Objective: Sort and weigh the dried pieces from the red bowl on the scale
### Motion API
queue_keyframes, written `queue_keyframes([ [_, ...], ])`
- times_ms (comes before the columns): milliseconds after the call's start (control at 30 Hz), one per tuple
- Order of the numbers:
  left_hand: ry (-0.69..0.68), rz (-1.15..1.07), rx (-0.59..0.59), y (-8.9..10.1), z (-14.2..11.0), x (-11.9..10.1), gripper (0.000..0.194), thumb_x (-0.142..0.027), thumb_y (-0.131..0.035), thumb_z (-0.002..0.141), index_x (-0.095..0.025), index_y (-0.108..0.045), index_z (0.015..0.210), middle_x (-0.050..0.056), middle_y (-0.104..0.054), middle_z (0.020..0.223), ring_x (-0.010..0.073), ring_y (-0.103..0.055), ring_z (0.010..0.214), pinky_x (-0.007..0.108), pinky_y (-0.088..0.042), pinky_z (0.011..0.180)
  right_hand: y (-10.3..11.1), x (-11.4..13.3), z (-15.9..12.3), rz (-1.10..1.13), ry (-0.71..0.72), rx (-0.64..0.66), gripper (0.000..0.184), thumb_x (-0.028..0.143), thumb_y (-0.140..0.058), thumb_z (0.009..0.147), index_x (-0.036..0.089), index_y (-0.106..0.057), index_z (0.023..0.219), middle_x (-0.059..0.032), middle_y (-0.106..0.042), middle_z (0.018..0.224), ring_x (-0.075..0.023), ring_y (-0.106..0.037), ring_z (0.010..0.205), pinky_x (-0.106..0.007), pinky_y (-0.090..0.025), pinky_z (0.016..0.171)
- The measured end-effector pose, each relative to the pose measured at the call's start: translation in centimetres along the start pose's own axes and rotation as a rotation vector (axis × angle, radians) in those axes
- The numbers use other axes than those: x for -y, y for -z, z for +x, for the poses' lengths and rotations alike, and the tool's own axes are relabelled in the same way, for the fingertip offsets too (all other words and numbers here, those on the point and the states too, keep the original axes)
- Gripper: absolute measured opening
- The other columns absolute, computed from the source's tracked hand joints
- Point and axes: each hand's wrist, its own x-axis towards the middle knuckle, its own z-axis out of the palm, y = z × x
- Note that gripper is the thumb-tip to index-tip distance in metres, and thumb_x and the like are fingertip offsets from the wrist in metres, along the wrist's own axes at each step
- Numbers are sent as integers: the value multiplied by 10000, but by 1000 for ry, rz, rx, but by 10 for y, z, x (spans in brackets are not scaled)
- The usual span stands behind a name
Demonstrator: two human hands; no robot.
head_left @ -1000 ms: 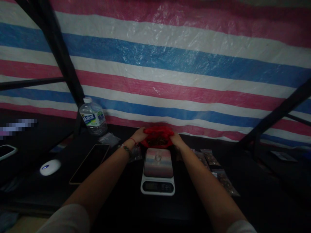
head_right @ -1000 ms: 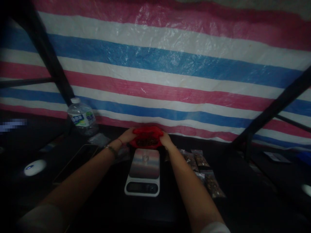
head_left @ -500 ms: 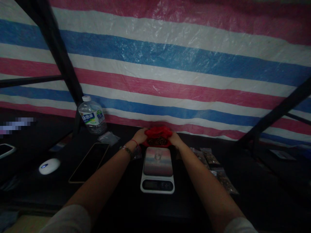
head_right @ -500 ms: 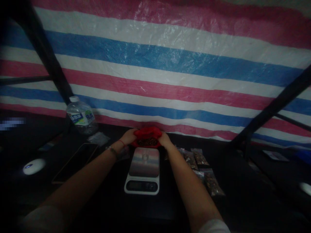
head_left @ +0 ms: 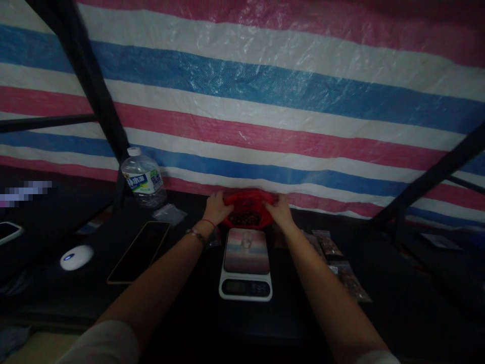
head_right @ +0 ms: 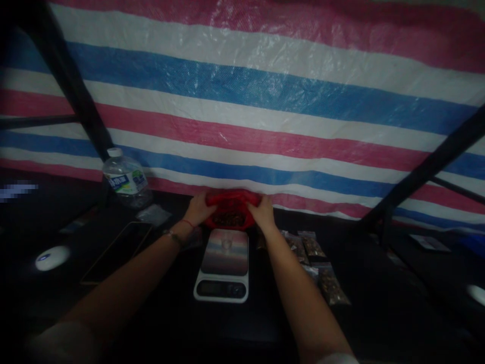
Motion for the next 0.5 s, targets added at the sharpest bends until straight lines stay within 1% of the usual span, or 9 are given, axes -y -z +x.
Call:
queue_keyframes([
  [33,-74,27,-82,2,-3,-4,485,-264,-633,752,-104,-558,1204,159,-608,1186,297,-522,1162,424,-393,1028,2,4,-3,-35,21,-88,413,355,-621,763,129,-601,1108,-120,-670,1030,-236,-617,924,-365,-484,860],
  [67,-161,37,-123,3,-5,-8,444,-238,-602,772,-116,-562,1197,149,-597,1200,288,-502,1182,432,-367,1054,3,7,-7,-59,59,-116,341,340,-586,790,133,-610,1061,-107,-671,980,-223,-613,881,-354,-486,839],
  [100,-250,33,-105,4,-7,-12,379,-205,-562,793,-133,-585,1164,132,-603,1186,270,-505,1175,421,-362,1060,2,11,-11,-71,117,-68,265,309,-554,813,144,-624,1007,-86,-672,927,-208,-610,842,-337,-487,818],
  [133,-325,25,-35,4,-8,-16,321,-165,-519,805,-149,-618,1110,115,-622,1149,248,-527,1142,397,-375,1050,0,15,-14,-74,188,45,205,264,-529,827,156,-638,962,-68,-674,895,-195,-610,827,-320,-485,812],
  [200,-397,48,204,0,-8,-20,282,-115,-478,798,-165,-675,994,97,-665,1054,219,-582,1044,344,-418,996,-8,21,-19,-105,329,306,196,157,-501,825,170,-668,926,-53,-685,920,-180,-615,883,-299,-469,854],
  [267,-350,131,421,-7,-7,-20,248,-126,-496,789,-160,-707,915,106,-695,967,221,-622,962,319,-449,932,-18,26,-20,-209,402,485,277,81,-491,806,173,-694,972,-66,-689,1014,-184,-609,982,-296,-441,916],
  [333,-263,196,546,-13,-6,-17,206,-170,-536,785,-150,-725,864,126,-711,896,240,-649,905,312,-467,873,-27,30,-17,-353,391,585,327,78,-513,803,171,-695,1058,-94,-676,1101,-205,-606,1032,-302,-430,935],
  [433,-217,184,615,-19,-6,-14,177,-209,-573,771,-142,-736,780,146,-722,834,253,-666,826,309,-478,805,-34,33,-11,-507,319,686,396,163,-591,795,182,-655,1186,-126,-653,1186,-250,-628,1028,-315,-459,891],
  [500,-224,166,619,-17,-4,-14,168,-213,-583,763,-142,-734,740,139,-725,819,243,-661,792,302,-476,791,-36,35,-8,-561,288,753,454,196,-652,754,183,-646,1208,-133,-671,1160,-271,-650,987,-316,-485,837],
])
